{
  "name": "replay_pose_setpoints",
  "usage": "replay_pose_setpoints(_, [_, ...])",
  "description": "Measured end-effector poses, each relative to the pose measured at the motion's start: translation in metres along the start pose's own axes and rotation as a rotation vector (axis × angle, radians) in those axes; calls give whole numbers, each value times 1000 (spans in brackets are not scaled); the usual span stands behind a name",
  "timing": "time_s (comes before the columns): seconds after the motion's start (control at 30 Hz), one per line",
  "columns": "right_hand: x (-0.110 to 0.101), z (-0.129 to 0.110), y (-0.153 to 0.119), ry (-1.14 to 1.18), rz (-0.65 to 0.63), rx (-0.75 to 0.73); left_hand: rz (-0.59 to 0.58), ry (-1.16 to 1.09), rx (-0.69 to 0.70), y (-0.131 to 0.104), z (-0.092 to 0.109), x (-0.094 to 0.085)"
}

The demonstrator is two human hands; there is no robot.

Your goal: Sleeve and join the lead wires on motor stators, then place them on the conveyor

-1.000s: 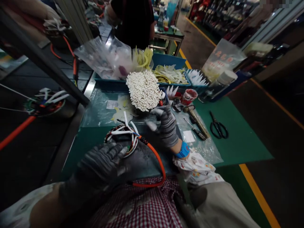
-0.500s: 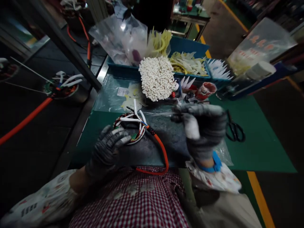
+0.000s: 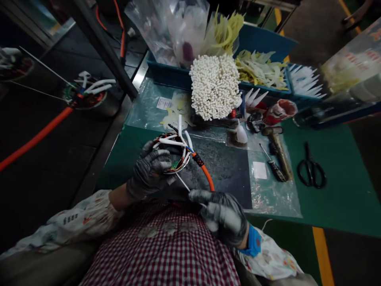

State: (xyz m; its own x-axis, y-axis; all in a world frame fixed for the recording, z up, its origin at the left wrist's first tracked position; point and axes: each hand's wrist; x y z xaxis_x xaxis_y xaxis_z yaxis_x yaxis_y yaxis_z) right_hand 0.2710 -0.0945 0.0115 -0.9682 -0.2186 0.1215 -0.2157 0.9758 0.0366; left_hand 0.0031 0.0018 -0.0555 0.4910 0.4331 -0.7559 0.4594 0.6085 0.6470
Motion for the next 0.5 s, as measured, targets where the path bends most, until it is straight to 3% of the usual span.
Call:
replay_pose_setpoints(0.07, [-1, 1, -3, 6, -141, 79, 25, -21, 11, 1, 1, 0])
replay_pose_setpoints(0.13, [4, 10, 6, -78, -195, 29, 28, -30, 8, 2, 2, 0])
replay_pose_setpoints(0.23, [14, 28, 37, -403, -64, -126, 46, -48, 1, 2, 1, 2])
replay_pose_setpoints(0.3, [18, 33, 62, -593, -29, -149, 60, -75, -1, 3, 0, 2])
replay_pose_setpoints(0.5, [26, 10, 111, -909, -256, -10, 42, -143, 2, 11, 1, -2])
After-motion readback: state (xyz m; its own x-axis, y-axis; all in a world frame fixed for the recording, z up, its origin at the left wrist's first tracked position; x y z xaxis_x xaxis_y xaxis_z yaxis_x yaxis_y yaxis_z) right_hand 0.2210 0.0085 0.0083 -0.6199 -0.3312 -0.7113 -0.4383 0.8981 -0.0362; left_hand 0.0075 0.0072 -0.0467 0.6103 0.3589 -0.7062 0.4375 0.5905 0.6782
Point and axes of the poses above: each hand's wrist, its own y-axis towards the middle knuckle, its own x-axis out of the palm, z = x × y, and after that the axes turned 15 degrees about y, right-handed
